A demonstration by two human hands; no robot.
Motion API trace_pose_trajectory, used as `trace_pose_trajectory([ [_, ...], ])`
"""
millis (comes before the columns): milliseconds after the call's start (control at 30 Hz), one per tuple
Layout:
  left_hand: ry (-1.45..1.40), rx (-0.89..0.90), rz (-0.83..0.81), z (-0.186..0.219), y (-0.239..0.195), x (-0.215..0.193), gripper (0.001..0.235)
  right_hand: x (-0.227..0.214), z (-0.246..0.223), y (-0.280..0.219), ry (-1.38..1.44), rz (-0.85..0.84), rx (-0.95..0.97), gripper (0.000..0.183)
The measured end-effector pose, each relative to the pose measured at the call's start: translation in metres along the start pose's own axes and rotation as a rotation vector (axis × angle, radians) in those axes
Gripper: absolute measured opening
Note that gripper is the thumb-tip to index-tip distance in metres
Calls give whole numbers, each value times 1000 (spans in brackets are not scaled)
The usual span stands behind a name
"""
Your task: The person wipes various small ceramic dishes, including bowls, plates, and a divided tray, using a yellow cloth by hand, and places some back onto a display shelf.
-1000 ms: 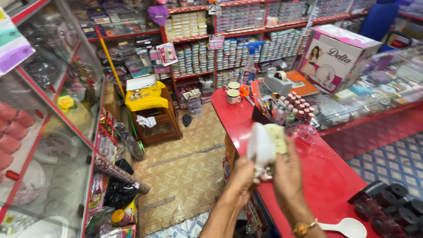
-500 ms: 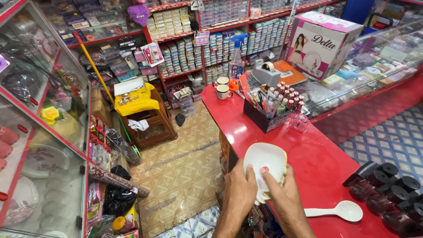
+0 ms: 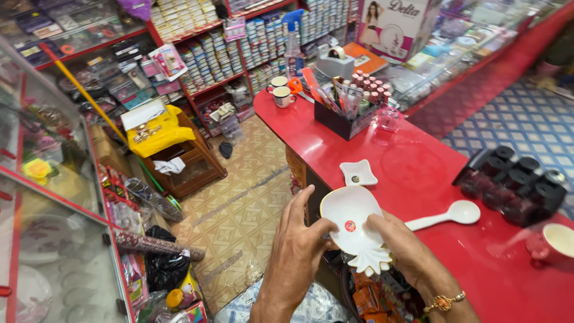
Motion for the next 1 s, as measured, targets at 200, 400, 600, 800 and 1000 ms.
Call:
trace_pose_trajectory([
  [200,-60,29,167,-7,-19,-5,14,14,4,-36,305,-2,-173,82],
  [400,-1060,-671,56,-27,-26,28,25,67,7,-73,-139,272,-860,31],
  [600,-1393,-756,-75,-39,-65,71,24,100,21,-72,-914,84,-1230,36],
  [800,-1377,-866,34,-58,-67,90,27,95,26,-65,-745,-40,-1027,35],
  [1000,-1376,-903,-57,-53,-63,79,28,79,16,-53,-554,70,-1096,31],
])
Point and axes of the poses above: each hand's wrist, its own y-axis towards the middle knuckle, its own x-axis out of the palm, z = x × y, the point moved 1 cm from there along y, towards the middle knuckle, and after that the axes turned 14 degrees about y, right-handed, at the moved point
